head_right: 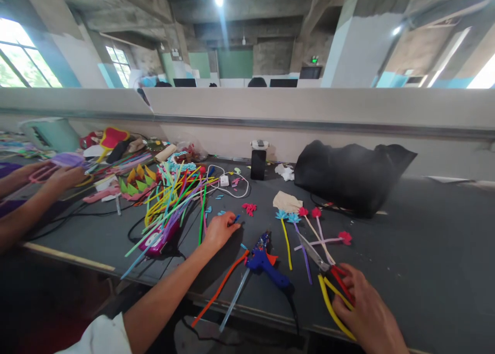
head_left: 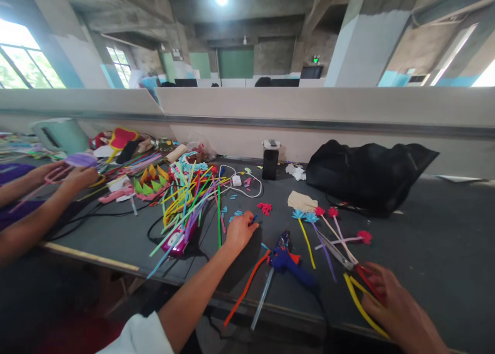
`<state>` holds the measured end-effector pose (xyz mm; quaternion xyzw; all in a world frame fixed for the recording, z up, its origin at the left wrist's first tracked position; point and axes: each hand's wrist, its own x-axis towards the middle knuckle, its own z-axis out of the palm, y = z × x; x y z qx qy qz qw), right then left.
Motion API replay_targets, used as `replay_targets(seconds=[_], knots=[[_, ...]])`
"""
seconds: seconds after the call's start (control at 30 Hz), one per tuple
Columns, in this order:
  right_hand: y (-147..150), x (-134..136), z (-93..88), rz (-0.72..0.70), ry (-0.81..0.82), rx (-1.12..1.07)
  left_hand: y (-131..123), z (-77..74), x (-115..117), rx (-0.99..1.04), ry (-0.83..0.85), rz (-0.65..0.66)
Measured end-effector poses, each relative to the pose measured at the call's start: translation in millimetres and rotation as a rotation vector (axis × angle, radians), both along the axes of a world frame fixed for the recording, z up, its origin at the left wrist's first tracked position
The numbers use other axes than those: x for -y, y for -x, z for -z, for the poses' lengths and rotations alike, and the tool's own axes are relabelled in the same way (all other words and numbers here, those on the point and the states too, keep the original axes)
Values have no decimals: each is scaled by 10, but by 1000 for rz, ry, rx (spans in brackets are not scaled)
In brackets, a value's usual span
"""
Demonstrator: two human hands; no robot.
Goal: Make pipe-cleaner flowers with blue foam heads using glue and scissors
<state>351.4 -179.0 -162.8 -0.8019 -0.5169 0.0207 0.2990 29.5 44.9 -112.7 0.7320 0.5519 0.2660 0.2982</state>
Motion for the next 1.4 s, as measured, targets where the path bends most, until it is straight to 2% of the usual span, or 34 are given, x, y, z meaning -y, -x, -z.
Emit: replay_targets(seconds=[0.13, 0.23, 0.33, 0.4, 0.5, 0.6, 0.7, 0.8, 0.9, 1.0, 1.07, 1.13, 1.27, 1.4], knots=[[36, 39, -59, 17, -112, -411, -21, -12, 40, 15, -8, -26], [136, 63, -229, -6, -178, -800, -29, -19, 54, 95, 11, -32], [265, 40, -402, 0, -183, -950, -37, -37, 46, 236, 61, -32], [301, -8, -416, 47, -186, -836, -42, -64, 36, 360, 112, -39], [259, -98, -250, 120, -180, -547, -36, -134, 31, 576, 208, -48], [198, -164, -23, 87, -137, -423, -5, -222, 44, 784, 330, -20], [202, -199, 72, 64, -134, -351, 32, -291, 71, 924, 470, 31], [249, -235, 15, 82, -129, -270, 36, -321, 99, 996, 585, 58], [311, -323, -121, 84, -63, -211, -13, -326, 129, 1027, 685, 78], [445, -498, -289, 6, -6, -151, -94, -332, 161, 1045, 780, 96], [598, -649, -387, -41, 2, -30, -145, -343, 180, 1061, 820, 97], [776, -793, -444, -13, 98, 141, -182, -356, 191, 1081, 836, 91], [1034, -957, -408, -67, 203, 224, -192, -367, 199, 1125, 825, 70], [1053, -960, -316, -50, 223, 180, -157, -335, 219, 1150, 808, 52]])
